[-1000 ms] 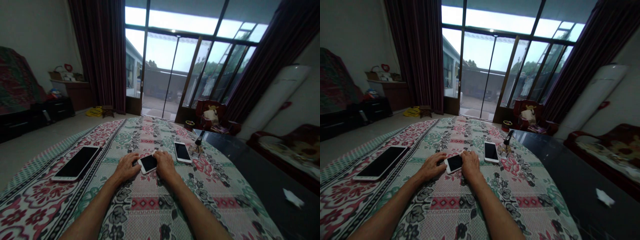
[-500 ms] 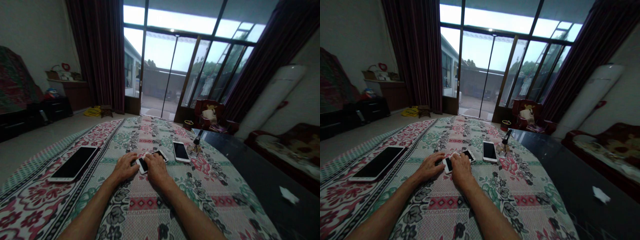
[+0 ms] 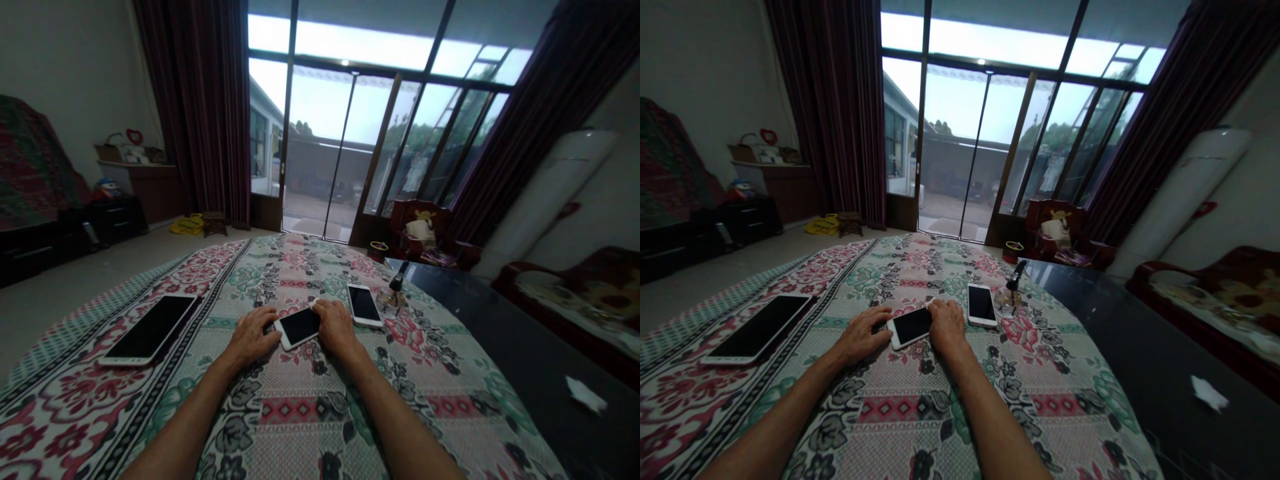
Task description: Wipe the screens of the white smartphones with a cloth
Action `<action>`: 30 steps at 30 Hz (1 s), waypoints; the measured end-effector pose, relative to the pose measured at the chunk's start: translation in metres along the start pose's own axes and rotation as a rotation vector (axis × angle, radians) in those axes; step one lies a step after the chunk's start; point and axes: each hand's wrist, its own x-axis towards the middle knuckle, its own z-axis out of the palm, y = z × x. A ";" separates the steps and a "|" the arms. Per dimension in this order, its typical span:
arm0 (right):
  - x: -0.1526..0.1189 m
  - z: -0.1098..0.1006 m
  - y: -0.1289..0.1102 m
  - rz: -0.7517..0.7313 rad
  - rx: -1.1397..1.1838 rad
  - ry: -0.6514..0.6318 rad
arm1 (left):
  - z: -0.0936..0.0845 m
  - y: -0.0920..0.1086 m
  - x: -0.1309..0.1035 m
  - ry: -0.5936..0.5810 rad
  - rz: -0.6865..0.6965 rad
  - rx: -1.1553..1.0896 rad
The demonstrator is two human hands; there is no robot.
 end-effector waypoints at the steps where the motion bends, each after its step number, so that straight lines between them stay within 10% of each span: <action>1: -0.001 0.000 0.000 -0.001 -0.009 0.003 | 0.000 0.000 0.000 0.003 -0.001 -0.001; 12: -0.017 -0.001 -0.045 -0.212 0.053 -0.011 | 0.007 -0.007 0.000 0.022 0.018 -0.004; 24: -0.001 -0.002 -0.002 0.021 -0.036 0.019 | 0.004 -0.004 0.000 0.000 -0.001 -0.017; 30: -0.015 0.002 -0.021 -0.065 -0.015 0.025 | 0.003 -0.003 0.000 0.002 0.000 -0.003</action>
